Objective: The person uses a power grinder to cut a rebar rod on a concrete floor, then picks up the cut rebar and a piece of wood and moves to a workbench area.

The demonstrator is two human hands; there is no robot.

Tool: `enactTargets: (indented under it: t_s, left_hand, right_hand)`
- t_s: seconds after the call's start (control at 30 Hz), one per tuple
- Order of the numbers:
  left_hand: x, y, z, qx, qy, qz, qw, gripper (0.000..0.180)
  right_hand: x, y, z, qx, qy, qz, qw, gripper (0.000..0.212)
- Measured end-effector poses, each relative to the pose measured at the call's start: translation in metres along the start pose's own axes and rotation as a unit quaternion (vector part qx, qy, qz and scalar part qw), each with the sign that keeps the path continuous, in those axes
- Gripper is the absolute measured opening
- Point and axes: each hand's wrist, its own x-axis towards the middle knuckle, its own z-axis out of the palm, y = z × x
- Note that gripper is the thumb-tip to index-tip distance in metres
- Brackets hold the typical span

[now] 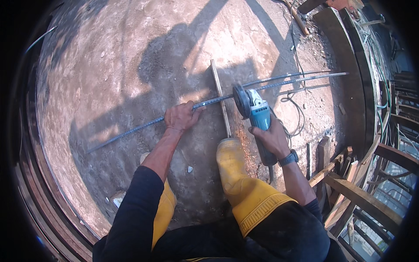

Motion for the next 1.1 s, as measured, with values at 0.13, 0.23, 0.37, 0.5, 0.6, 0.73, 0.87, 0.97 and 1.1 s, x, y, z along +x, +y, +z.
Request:
enactTargets:
  t_s: [0.13, 0.23, 0.37, 0.5, 0.6, 0.73, 0.87, 0.97, 1.1]
  left_hand:
    - [-0.001, -0.001, -0.001, -0.002, -0.010, -0.003, 1.000, 0.058]
    - [0.001, 0.000, -0.006, -0.006, -0.039, -0.011, 0.999, 0.060]
    - [0.005, 0.006, -0.020, -0.018, -0.090, -0.030, 0.995, 0.061]
    - [0.006, 0.008, -0.023, -0.026, -0.087, -0.029, 0.995, 0.061]
    - [0.004, 0.005, -0.024, -0.025, -0.087, -0.030, 0.995, 0.062]
    - [0.007, 0.007, -0.026, -0.028, -0.092, -0.025, 0.995, 0.063]
    - [0.006, 0.005, -0.027, -0.032, -0.086, -0.023, 0.996, 0.063]
    - [0.007, 0.007, -0.027, -0.029, -0.079, -0.018, 0.996, 0.062]
    - [0.006, 0.007, -0.025, -0.034, -0.066, -0.012, 0.997, 0.060]
  right_hand:
    - [-0.002, -0.003, 0.000, 0.000, -0.012, 0.020, 1.000, 0.060]
    - [-0.002, -0.004, 0.000, 0.001, -0.010, 0.020, 1.000, 0.059]
    - [0.000, -0.003, 0.001, 0.001, 0.001, 0.012, 1.000, 0.058]
    - [0.005, -0.002, 0.001, 0.018, 0.008, 0.015, 1.000, 0.070]
    - [0.009, 0.000, 0.004, 0.012, 0.003, 0.015, 1.000, 0.071]
    - [0.004, -0.002, 0.001, 0.010, 0.011, 0.008, 1.000, 0.070]
    - [-0.001, 0.001, 0.001, 0.003, 0.004, 0.000, 1.000, 0.069]
    - [0.000, 0.005, 0.001, 0.005, -0.001, 0.015, 1.000, 0.069]
    - [0.004, 0.002, 0.002, 0.016, 0.015, -0.016, 1.000, 0.070]
